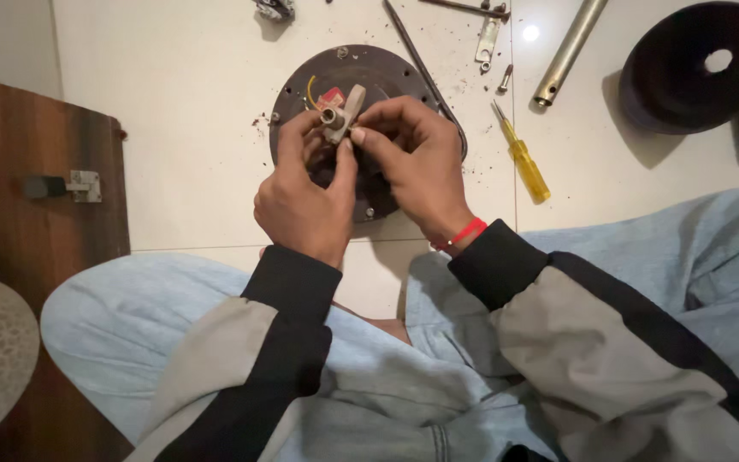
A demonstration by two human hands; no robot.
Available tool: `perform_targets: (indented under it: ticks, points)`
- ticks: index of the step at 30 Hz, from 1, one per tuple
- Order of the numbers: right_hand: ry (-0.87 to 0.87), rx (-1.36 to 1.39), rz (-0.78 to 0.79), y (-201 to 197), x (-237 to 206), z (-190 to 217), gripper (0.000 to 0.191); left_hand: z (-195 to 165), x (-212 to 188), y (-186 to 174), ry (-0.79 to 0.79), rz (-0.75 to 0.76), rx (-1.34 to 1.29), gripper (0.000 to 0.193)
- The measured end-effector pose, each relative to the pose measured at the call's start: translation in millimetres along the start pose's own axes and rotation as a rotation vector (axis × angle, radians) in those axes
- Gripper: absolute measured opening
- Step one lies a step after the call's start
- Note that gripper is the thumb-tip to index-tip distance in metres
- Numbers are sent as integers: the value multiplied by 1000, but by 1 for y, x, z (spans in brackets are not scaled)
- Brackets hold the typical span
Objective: The person sits on the floor and uses a screwdriver to adjust a small white plastic electrical component. They then pick up a sanding block and rub it against the component before continuing to adjust it with the screwdriver.
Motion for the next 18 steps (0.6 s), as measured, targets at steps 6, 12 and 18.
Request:
perform_targets:
  ticks: [6,12,18]
  points:
    - [0,44,25,3,-1,-1,11,2,0,2,-24,2,-39,32]
    - [-39,-112,-26,2,-7,7,12,2,1,3,-25,3,-40,30]
    - [-77,-252,-90,2,-11,14,13,1,0,4,-13,10,-61,30]
Point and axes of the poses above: each hand's wrist, its own x-axis towards the middle knuckle, its own y-axis out of the palm, z = x × y, the point moved 8 cm from there along x, towards the middle knuckle, and after that the axes turned 3 degrees about y, right-handed, at the moved point
